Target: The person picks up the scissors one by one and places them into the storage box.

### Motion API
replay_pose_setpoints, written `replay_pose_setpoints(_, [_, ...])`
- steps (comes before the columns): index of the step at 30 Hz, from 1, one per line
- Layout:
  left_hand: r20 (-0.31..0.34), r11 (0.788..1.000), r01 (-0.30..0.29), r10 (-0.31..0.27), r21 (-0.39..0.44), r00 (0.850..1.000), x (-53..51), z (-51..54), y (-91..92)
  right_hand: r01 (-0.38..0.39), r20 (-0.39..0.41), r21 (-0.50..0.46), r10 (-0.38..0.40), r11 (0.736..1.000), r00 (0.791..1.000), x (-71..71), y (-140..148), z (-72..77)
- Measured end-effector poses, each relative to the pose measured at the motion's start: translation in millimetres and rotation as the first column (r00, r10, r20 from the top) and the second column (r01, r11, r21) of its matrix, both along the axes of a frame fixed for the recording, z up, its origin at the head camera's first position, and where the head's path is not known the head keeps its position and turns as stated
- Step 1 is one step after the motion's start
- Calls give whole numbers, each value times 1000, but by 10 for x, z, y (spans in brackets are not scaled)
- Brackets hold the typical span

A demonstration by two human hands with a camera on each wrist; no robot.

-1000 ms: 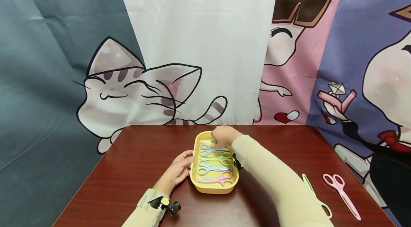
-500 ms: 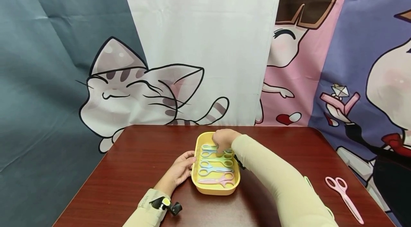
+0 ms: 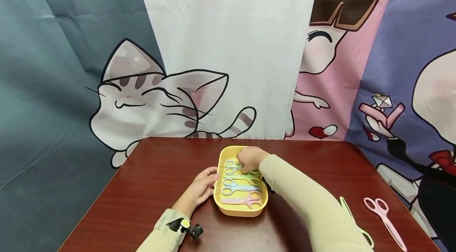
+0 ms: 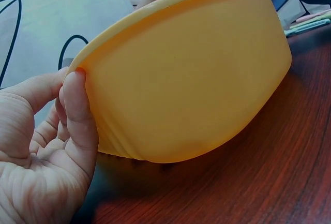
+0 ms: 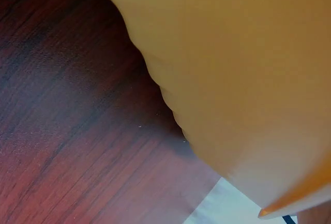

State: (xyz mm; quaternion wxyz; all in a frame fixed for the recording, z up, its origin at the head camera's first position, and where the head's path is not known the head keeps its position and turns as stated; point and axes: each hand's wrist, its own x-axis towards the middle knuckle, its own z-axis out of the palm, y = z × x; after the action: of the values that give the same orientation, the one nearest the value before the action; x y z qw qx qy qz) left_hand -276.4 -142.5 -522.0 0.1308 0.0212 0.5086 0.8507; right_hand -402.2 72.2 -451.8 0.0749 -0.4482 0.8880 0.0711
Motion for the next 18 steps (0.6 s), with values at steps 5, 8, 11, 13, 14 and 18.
replay_pose_setpoints(5, [15, 1000, 0, 0, 14, 1000, -1, 4, 4, 30, 27, 6, -31, 1000, 999, 14, 1, 26])
replay_pose_setpoints(8, [17, 1000, 3, -4, 16, 1000, -2, 9, 5, 38, 33, 13, -38, 999, 999, 35, 11, 59])
replay_pose_setpoints(11, [11, 1000, 5, -5, 12, 1000, -3, 5, 0, 33, 25, -3, -33, 999, 999, 52, 32, 112])
replay_pose_setpoints(13, [4, 1000, 4, -4, 7, 1000, -3, 5, -2, 17, 12, -41, -16, 999, 1000, 64, 60, 174])
replay_pose_setpoints(14, [4, 1000, 2, -2, 5, 1000, -2, 5, -1, 5, -3, -65, -5, 998, 1000, 69, 80, 213])
replay_pose_setpoints(18, [1, 1000, 0, 0, 1, 1000, 2, 9, -3, -23, -72, -174, 10, 984, 997, 96, 193, 414])
